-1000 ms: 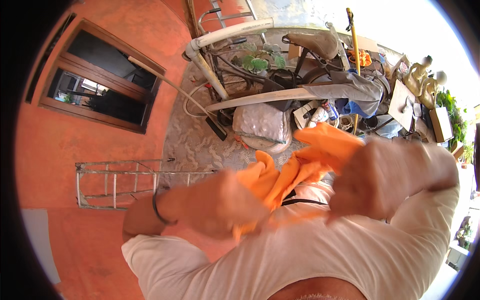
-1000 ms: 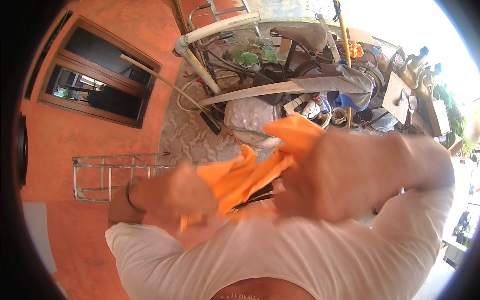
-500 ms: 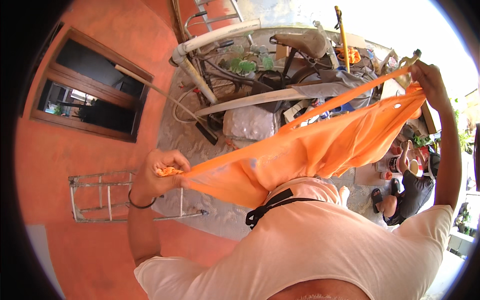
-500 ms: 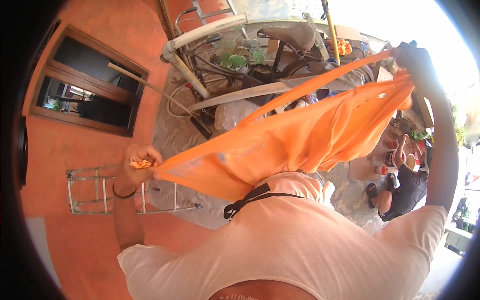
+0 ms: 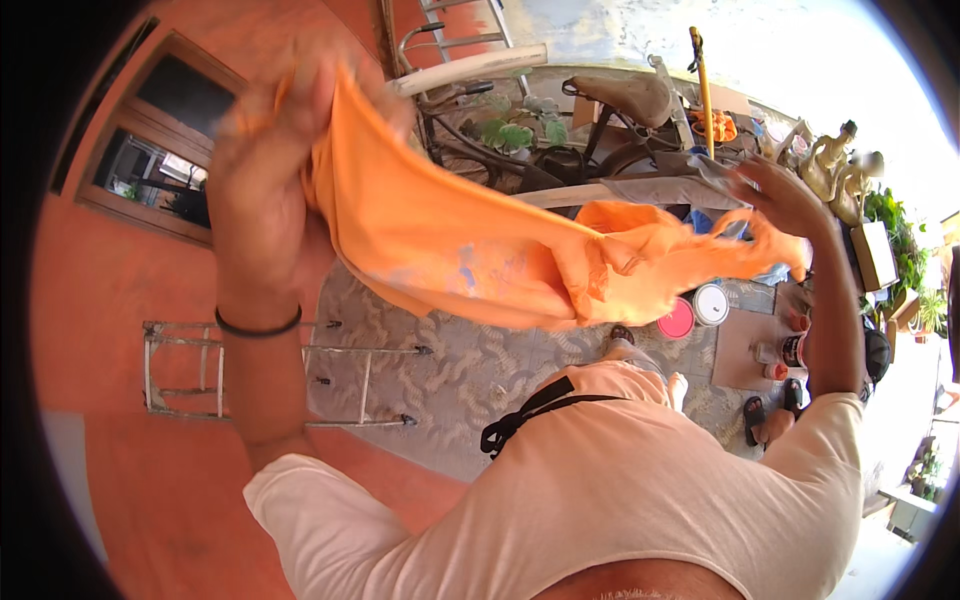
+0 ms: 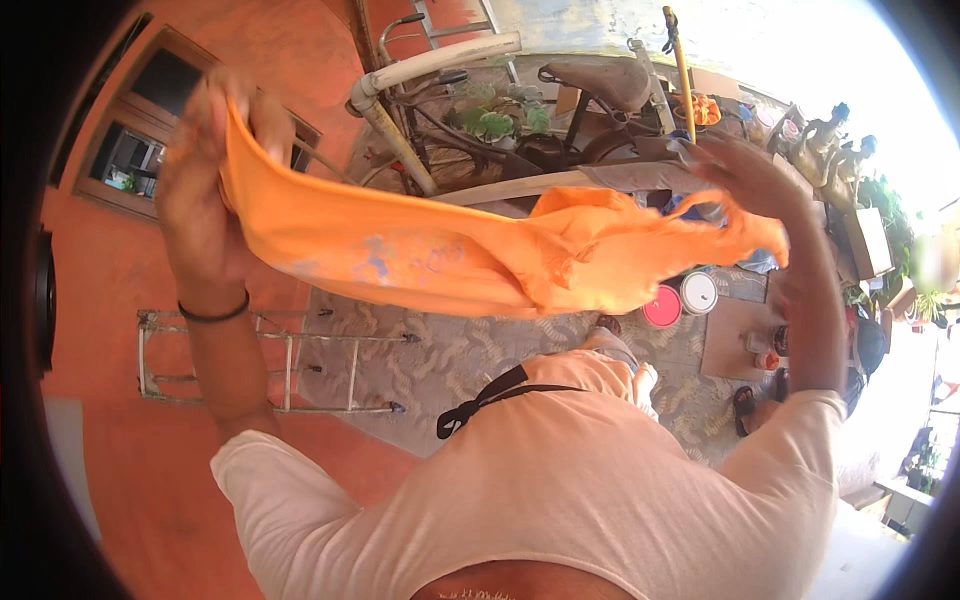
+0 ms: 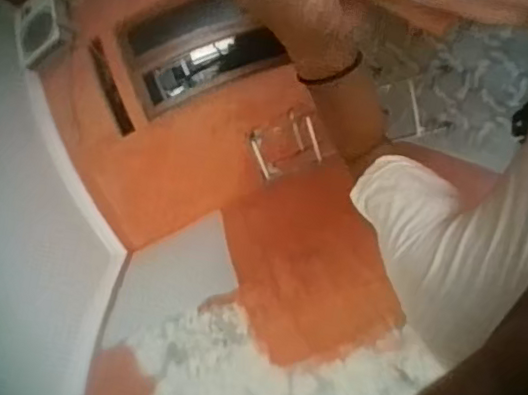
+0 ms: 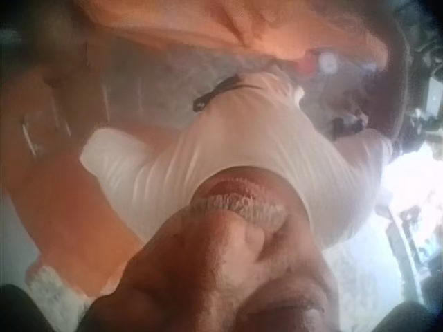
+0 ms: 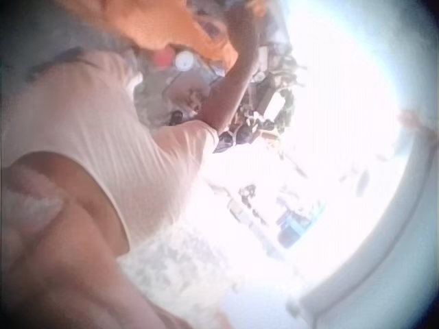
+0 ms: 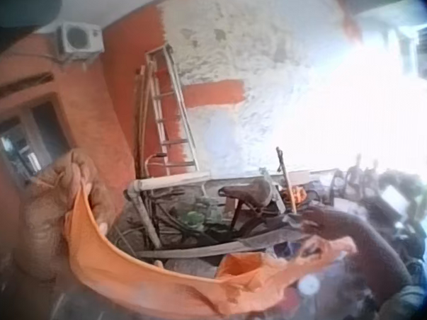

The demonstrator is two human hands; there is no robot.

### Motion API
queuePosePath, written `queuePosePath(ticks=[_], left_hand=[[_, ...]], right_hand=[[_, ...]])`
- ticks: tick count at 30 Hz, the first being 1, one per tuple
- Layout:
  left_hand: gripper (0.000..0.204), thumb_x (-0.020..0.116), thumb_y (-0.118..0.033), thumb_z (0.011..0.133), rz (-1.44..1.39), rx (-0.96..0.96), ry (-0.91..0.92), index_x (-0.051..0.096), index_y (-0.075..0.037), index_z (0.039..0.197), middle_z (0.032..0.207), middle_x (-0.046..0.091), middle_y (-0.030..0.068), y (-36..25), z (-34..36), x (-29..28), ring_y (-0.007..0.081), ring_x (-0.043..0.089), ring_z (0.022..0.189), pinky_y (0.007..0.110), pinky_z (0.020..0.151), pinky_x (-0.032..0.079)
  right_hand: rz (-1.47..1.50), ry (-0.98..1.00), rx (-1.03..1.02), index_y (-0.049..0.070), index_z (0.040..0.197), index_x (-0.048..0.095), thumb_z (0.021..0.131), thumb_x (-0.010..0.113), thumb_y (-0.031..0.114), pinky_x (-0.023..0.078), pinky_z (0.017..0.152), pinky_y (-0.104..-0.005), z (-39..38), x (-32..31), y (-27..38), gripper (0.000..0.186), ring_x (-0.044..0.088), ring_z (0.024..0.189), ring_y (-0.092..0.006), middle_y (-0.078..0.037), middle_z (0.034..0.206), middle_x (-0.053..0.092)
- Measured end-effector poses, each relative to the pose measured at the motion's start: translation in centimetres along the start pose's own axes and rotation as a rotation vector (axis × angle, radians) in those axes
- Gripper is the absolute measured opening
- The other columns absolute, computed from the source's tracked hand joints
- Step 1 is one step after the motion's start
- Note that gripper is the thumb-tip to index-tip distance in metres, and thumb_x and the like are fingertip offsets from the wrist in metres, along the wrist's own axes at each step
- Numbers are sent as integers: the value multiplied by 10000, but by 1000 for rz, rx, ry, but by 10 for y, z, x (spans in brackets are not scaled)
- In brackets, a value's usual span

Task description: The person sits on the floor, opens a pink paint container, and uses a brush to transfer orange paint into a small cup. They then stand, walk to a ladder, and fold an orange cloth.

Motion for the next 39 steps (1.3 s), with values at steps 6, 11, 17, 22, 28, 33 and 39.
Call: queuePosePath(ticks=[6, 11, 17, 22, 28, 33, 39], left_hand=[[185, 582, -179, 1078, -51, -52, 163, 587, -25, 976, 881, 709, 153, -43, 33, 39, 186, 711, 781, 278, 715, 604], [206, 590, -234, 1086, 415, -39, -22, 587, -51, 992, 828, 616, 55, -25, 12, -16, 94, 571, 728, 221, 637, 455], [459, 733, -367, 991, 1057, 185, -70, 611, -16, 1260, 1037, 698, 84, 5, -23, -58, 170, 690, 885, 310, 788, 567], [406, 767, -350, 965, 572, -177, 548, 687, -39, 1213, 885, 682, 48, 95, -58, 11, 129, 627, 797, 301, 730, 535], [281, 684, -248, 1025, 497, -163, 322, 678, 17, 933, 635, 517, 72, 89, -73, -8, 120, 457, 589, 316, 549, 399], [271, 668, -189, 1028, 626, -200, 327, 675, 38, 879, 604, 485, 56, 83, -84, -29, 98, 429, 554, 309, 511, 380], [233, 682, -207, 1035, 547, -425, 183, 729, 20, 1011, 700, 595, -3, 66, -102, -86, 83, 542, 637, 248, 589, 443]], right_hand=[[717, -27, -589, 12, 1269, 694, 1004, 734, 262, 535, 715, -305, 34, 62, 190, 367, 685, 743, -206, -100, 861, 734], [897, -316, -714, -26, 1132, 716, 1009, 718, 246, 531, 776, -342, 40, 58, 201, 298, 669, 840, -248, -113, 869, 664], [714, -244, -697, -36, 1039, 697, 1040, 669, 245, 494, 720, -388, 33, 1, 221, 283, 607, 793, -285, -128, 864, 604], [649, -342, -916, -36, 986, 679, 1048, 668, 273, 469, 672, -359, 43, -39, 255, 315, 579, 734, -210, -78, 784, 564], [816, 27, -426, -12, 826, 600, 1079, 628, 310, 389, 560, -300, 34, -36, 206, 411, 417, 598, -91, -1, 637, 460], [610, -235, -454, -13, 862, 625, 1086, 614, 319, 414, 584, -306, 33, -21, 136, 401, 502, 641, -101, -1, 677, 516], [832, -533, 88, 32, 991, 730, 1079, 610, 366, 379, 622, -225, 1, -25, 29, 366, 480, 704, -35, 62, 762, 560]])
Point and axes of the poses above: each hand's wrist, its own z-axis towards the middle knuckle, its own x-axis out of the palm, y = z × x, the point moved 1 cm from there along z, towards the middle knuckle
